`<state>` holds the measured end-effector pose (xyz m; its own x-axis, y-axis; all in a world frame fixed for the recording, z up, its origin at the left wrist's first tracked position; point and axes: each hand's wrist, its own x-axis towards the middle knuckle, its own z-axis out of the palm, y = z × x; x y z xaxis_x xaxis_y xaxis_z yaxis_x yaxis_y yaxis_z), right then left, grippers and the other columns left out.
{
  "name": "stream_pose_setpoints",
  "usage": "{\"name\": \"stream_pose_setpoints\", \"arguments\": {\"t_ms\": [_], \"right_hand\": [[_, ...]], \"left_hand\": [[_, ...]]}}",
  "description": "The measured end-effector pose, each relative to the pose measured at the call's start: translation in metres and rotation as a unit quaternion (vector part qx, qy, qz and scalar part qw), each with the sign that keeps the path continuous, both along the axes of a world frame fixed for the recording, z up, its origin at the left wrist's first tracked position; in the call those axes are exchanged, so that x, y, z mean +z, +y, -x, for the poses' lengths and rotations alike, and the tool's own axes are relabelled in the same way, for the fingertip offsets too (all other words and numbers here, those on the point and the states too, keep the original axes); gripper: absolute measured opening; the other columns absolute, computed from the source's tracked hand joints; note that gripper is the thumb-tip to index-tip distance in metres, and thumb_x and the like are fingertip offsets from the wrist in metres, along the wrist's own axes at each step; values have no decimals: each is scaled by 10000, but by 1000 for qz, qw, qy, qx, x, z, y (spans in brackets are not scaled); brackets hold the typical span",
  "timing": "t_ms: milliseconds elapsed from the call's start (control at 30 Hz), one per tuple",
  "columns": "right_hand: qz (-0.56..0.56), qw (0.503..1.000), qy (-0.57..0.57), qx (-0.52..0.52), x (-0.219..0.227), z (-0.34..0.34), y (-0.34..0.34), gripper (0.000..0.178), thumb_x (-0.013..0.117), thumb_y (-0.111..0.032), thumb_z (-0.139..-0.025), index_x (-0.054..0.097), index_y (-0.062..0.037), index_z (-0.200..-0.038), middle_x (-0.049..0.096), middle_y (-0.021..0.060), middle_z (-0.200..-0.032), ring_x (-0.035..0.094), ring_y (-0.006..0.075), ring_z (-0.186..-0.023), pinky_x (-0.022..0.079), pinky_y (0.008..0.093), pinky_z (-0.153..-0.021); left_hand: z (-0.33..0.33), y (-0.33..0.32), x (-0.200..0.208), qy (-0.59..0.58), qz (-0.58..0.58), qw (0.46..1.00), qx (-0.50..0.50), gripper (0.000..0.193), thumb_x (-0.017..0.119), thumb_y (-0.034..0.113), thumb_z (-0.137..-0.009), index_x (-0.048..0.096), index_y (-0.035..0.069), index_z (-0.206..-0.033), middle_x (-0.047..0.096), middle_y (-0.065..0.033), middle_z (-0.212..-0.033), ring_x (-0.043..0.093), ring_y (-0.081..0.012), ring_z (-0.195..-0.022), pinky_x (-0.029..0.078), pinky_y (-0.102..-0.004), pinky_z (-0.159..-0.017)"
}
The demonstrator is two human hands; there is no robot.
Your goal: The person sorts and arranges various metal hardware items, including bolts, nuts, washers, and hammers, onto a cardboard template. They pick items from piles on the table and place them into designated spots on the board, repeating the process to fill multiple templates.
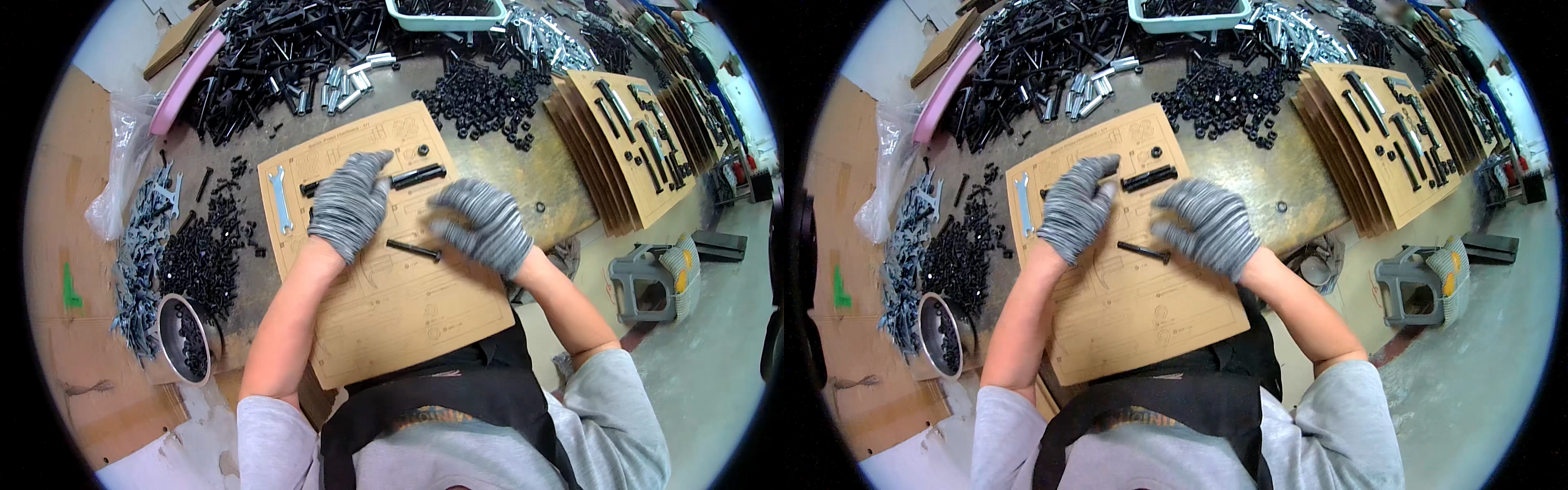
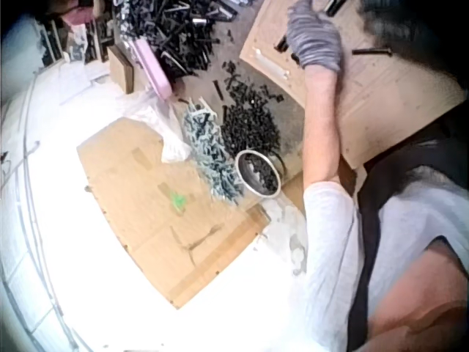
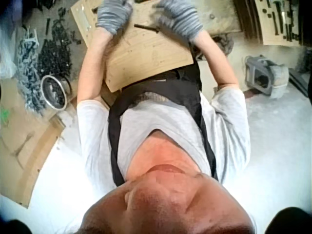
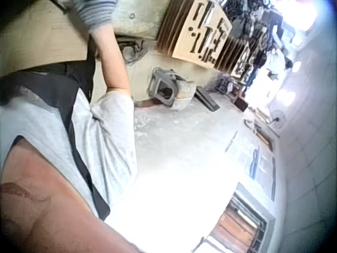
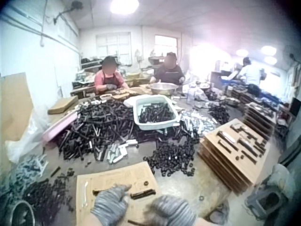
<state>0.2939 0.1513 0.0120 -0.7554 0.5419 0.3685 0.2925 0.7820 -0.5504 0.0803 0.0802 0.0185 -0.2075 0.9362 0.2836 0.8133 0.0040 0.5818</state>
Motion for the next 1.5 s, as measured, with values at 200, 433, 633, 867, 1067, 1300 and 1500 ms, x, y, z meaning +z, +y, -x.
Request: {"name": "stream_pose_setpoints", "arguments": {"t_ms": [200,433,633,867,1067,1300,1500], "right_hand": [[-89,984,-157,1,-10,1,-13,181,672,-219,-796,672,-110,-940,607,95,-847,613,294,-827,511,404,-724],[-50,998,-36,10,-19,1,34,196,683,-216,-781,683,-116,-949,617,83,-901,617,291,-848,518,383,-737],[-3,999,-45,5,-11,4,24,140,700,-184,-791,652,-66,-849,601,118,-838,591,311,-798,490,405,-699],[44,994,89,-51,-24,-10,17,363,704,-61,-781,629,-54,-1135,619,101,-960,599,201,-771,506,319,-676],[229,931,229,-166,-75,-33,40,267,631,-70,-897,601,-3,-1154,628,72,-1093,592,150,-959,491,287,-850],[255,925,205,-193,-80,-28,50,224,626,-149,-915,649,4,-1078,667,61,-970,590,119,-846,493,266,-757],[324,915,190,-147,-15,-9,3,283,615,-214,-917,652,-5,-1105,670,45,-943,600,106,-799,509,244,-697]], "left_hand": [[0,-36,-2,-27,107,994,-23,214,653,151,-848,683,41,-1029,683,-148,-945,664,-264,-884,521,-359,-811],[-29,-22,-11,-14,127,992,-2,281,672,221,-837,669,65,-1071,673,-139,-951,658,-281,-870,521,-369,-789],[-22,-22,-35,36,104,993,-29,311,630,311,-857,679,74,-1053,664,-151,-938,630,-321,-919,500,-400,-829],[105,-39,17,44,87,982,159,310,508,296,-899,669,56,-1013,659,-174,-1043,611,-345,-994,474,-423,-887],[302,-72,-11,204,251,876,356,398,576,329,-855,617,99,-1177,634,-196,-1143,599,-352,-1073,463,-444,-929],[324,-61,-23,156,262,895,326,383,645,303,-793,680,28,-1057,658,-209,-1082,631,-372,-999,492,-421,-896],[172,-81,25,-433,-17,897,88,182,648,122,-875,603,62,-1040,651,-37,-867,610,-102,-749,530,-248,-601]]}}
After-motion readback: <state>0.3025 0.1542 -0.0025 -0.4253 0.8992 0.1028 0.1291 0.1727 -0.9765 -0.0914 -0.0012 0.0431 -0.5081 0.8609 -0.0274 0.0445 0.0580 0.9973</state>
